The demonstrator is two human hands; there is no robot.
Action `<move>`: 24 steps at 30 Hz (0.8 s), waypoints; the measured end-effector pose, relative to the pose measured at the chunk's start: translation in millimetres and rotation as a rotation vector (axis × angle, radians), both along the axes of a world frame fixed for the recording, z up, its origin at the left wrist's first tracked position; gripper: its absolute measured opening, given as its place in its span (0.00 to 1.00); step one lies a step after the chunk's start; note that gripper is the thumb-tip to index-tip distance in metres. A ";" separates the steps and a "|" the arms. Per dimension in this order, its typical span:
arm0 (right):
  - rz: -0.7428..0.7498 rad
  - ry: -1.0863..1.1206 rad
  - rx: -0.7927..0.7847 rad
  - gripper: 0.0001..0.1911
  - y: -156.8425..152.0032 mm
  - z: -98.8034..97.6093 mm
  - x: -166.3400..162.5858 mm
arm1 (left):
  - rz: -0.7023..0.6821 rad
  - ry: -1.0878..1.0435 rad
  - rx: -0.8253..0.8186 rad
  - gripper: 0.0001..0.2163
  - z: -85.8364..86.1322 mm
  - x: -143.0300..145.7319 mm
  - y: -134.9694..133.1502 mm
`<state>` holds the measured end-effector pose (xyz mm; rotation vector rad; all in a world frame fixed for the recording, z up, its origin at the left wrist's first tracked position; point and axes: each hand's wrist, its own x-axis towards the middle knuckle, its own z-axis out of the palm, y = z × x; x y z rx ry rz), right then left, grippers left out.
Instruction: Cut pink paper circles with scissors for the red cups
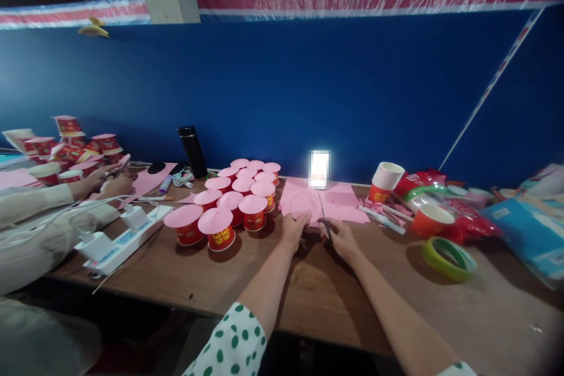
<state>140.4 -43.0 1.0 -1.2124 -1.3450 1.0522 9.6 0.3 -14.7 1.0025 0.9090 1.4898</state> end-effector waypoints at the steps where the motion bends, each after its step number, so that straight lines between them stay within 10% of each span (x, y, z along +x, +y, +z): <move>1: 0.001 0.001 0.001 0.23 0.0 -0.2 0.2 | 0.000 -0.003 -0.006 0.15 -0.2 0.2 0.1; 24: -0.024 -0.055 0.013 0.24 -3.5 6.1 0.0 | 0.028 -0.017 -0.056 0.17 -2.3 1.1 2.9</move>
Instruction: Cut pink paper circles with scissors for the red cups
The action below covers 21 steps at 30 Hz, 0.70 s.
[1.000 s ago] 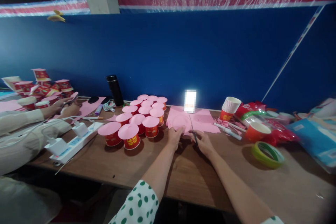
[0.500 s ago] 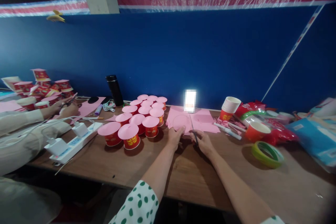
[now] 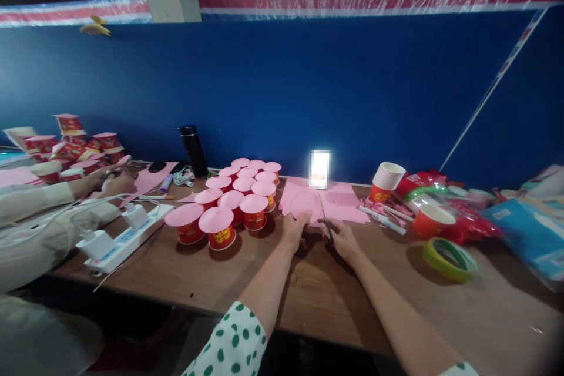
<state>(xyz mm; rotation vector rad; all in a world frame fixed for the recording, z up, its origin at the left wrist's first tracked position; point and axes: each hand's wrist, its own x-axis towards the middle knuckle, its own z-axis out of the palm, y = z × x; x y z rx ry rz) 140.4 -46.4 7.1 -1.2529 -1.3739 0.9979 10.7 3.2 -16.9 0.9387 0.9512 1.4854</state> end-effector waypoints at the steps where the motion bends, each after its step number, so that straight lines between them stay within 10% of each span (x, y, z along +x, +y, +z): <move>1: 0.001 -0.003 0.001 0.24 0.0 -0.1 0.0 | 0.000 -0.003 0.001 0.17 -0.3 0.0 0.3; 21: 0.017 0.009 0.020 0.23 1.3 -1.8 0.8 | -0.005 0.028 0.015 0.16 -1.0 -0.7 -0.8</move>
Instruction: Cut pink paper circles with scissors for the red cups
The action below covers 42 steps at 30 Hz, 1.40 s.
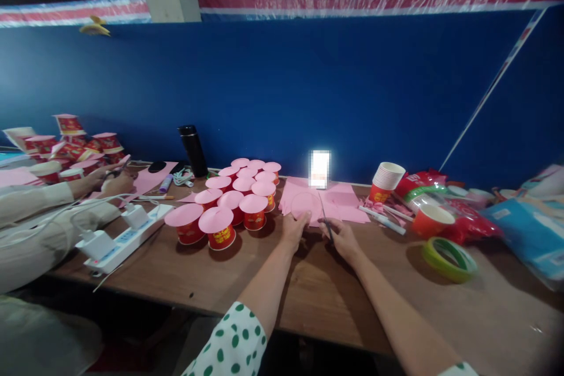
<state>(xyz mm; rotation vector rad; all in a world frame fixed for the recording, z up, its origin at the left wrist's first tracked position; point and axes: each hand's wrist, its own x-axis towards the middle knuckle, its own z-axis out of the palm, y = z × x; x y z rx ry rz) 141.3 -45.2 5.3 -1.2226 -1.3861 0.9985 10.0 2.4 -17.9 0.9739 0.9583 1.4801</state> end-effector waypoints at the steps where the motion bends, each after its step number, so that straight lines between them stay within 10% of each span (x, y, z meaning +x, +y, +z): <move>1: -0.001 0.017 -0.003 0.23 -0.5 0.9 -0.6 | -0.006 0.004 0.006 0.16 -0.1 -0.3 -0.3; 42: 0.008 0.017 -0.031 0.24 -1.8 3.1 0.1 | -0.001 0.057 0.043 0.17 4.1 -2.1 -4.5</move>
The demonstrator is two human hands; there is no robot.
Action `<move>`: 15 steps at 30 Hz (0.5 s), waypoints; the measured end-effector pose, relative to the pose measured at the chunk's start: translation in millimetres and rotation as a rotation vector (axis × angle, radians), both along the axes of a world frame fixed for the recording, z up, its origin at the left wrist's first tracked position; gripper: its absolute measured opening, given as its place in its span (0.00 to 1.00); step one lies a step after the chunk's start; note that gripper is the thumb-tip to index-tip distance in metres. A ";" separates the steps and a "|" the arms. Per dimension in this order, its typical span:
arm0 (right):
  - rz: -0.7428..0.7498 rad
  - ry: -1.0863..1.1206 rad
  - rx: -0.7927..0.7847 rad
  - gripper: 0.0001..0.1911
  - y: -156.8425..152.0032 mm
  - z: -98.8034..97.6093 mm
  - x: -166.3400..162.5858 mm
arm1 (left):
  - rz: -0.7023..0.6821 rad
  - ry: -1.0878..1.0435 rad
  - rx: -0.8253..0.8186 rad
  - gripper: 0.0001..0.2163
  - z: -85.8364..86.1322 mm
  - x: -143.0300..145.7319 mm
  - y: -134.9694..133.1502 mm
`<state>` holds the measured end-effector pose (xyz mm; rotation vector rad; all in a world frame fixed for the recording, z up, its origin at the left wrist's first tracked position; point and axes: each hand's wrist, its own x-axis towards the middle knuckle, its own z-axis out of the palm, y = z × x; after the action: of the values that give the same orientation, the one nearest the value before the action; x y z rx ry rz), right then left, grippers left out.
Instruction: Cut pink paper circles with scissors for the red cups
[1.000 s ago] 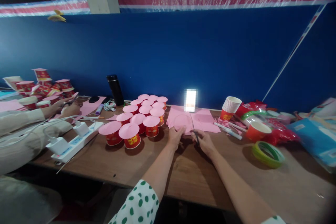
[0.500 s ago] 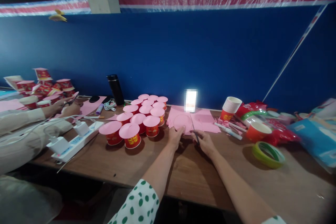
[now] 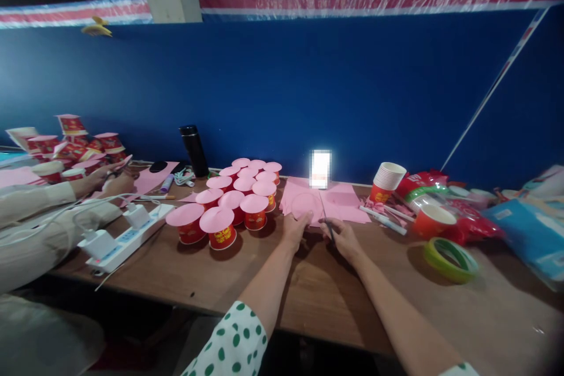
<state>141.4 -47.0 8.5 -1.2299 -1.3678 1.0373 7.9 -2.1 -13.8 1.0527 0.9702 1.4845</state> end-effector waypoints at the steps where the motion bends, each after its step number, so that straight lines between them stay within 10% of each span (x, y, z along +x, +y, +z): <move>1: 0.002 0.009 -0.008 0.24 -0.1 0.2 -0.2 | -0.001 0.003 0.000 0.17 0.5 -0.2 -0.3; 15: -0.004 -0.009 0.007 0.24 0.3 -0.7 1.5 | -0.007 -0.057 -0.003 0.16 -4.5 0.9 3.2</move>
<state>142.8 -46.6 7.8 -1.2334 -1.3744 1.0239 8.8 1.1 -18.3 1.0055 0.9281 1.4988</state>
